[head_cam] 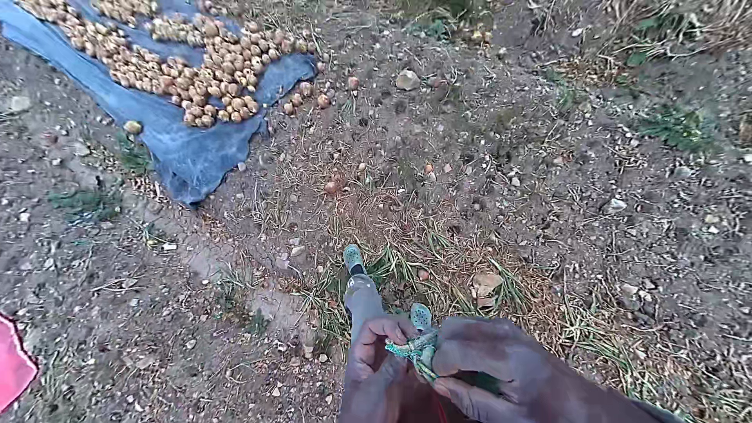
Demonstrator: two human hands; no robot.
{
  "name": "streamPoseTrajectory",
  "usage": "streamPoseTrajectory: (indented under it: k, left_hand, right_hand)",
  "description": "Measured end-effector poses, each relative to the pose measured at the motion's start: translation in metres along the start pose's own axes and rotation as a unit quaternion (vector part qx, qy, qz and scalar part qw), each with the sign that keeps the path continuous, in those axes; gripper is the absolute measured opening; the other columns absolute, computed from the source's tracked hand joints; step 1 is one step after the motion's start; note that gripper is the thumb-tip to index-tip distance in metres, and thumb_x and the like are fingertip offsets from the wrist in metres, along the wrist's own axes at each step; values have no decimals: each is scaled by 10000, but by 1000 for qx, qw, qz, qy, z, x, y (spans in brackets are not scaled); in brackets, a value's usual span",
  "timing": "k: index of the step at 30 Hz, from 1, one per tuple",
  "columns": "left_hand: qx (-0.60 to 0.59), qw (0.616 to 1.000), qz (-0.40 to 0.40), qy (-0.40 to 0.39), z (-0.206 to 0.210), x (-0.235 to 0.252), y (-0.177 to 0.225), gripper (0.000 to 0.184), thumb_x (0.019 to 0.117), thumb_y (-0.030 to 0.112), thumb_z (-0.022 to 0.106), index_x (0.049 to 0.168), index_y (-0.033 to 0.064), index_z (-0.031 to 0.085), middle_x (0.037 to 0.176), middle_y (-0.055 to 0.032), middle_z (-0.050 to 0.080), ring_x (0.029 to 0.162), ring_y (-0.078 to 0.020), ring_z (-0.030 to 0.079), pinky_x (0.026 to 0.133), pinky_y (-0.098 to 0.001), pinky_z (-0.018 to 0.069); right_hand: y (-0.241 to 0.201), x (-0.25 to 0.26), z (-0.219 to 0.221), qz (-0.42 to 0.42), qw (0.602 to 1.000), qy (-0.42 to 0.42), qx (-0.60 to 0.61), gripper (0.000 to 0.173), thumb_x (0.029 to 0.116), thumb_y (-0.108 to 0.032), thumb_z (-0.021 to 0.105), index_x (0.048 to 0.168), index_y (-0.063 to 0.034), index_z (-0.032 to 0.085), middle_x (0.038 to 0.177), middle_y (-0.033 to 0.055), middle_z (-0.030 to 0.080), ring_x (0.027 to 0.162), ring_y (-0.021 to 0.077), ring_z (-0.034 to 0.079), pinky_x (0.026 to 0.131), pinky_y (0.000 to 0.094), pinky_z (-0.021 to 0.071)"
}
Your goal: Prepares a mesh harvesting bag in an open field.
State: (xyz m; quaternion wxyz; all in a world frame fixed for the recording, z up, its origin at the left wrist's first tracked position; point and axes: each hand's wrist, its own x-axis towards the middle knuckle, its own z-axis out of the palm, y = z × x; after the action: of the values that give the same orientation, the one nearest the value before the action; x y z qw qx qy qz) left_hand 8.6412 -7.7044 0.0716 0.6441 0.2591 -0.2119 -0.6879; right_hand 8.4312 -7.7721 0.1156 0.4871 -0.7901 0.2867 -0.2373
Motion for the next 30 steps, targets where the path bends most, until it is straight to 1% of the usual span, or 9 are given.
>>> streamPoseTrajectory:
  k: [3,5,8,10,13,16,23,27,30]
  left_hand:
    - [34,994,7,-101,-16,90,41,189,968,124,683,1139,50,652,1139,-159,658,1093,-256,637,960,-421,538]
    - [66,984,-1,-166,-20,146,72,188,983,148,669,1143,50,654,1162,-148,655,1101,-249,634,953,-411,543]
    - [110,970,5,-219,-13,209,120,187,1004,128,647,1153,15,644,1175,-178,642,1005,-250,665,800,-375,600]
    - [145,961,15,-233,-4,235,147,179,1015,111,625,1156,2,638,1173,-185,638,956,-238,670,739,-349,603]
    - [189,952,36,-239,7,266,175,191,1013,105,623,1159,-17,639,1150,-181,641,928,-223,659,746,-344,589]
    - [233,942,59,-236,12,290,188,183,1011,89,612,1146,-32,640,1135,-169,644,959,-226,665,812,-367,606]
    - [321,926,122,-159,28,318,191,188,993,95,640,1122,-40,663,1093,-150,668,926,-210,680,802,-357,621]
    - [341,918,135,-149,36,333,191,195,996,106,638,1129,-36,654,1076,-144,666,894,-200,680,769,-347,623]
    - [323,924,106,-172,39,345,187,248,989,82,611,1197,-54,626,1125,-167,650,903,-208,670,764,-347,607]
  right_hand:
    - [4,59,-23,16,997,71,-27,162,986,-334,686,1043,-189,733,983,-5,700,906,128,682,770,339,604]
    - [1,94,-36,35,990,129,-44,173,996,-332,670,1043,-178,736,974,3,699,874,130,678,751,344,603]
    - [-12,145,-60,38,980,182,-65,203,1016,-332,633,1031,-159,738,968,17,709,875,144,685,752,356,604]
    - [-22,174,-74,33,972,217,-83,222,1026,-329,605,1024,-153,740,972,18,711,888,142,684,765,354,603]
    - [-32,210,-93,37,961,249,-117,243,1033,-345,582,1016,-167,748,957,4,704,879,132,676,761,348,596]
    - [-28,235,-109,33,959,241,-149,246,1034,-345,568,1015,-178,749,942,-13,698,879,119,668,756,340,589]
    - [-3,266,-148,-34,977,113,-179,272,1056,-344,522,978,-156,702,927,16,672,872,150,666,737,355,583]
    - [4,277,-162,-59,974,114,-187,243,1044,-347,556,987,-162,702,934,15,674,868,149,668,724,351,582]
    - [13,280,-168,-75,970,146,-182,222,1031,-351,580,991,-170,704,927,7,661,850,135,659,707,331,577]
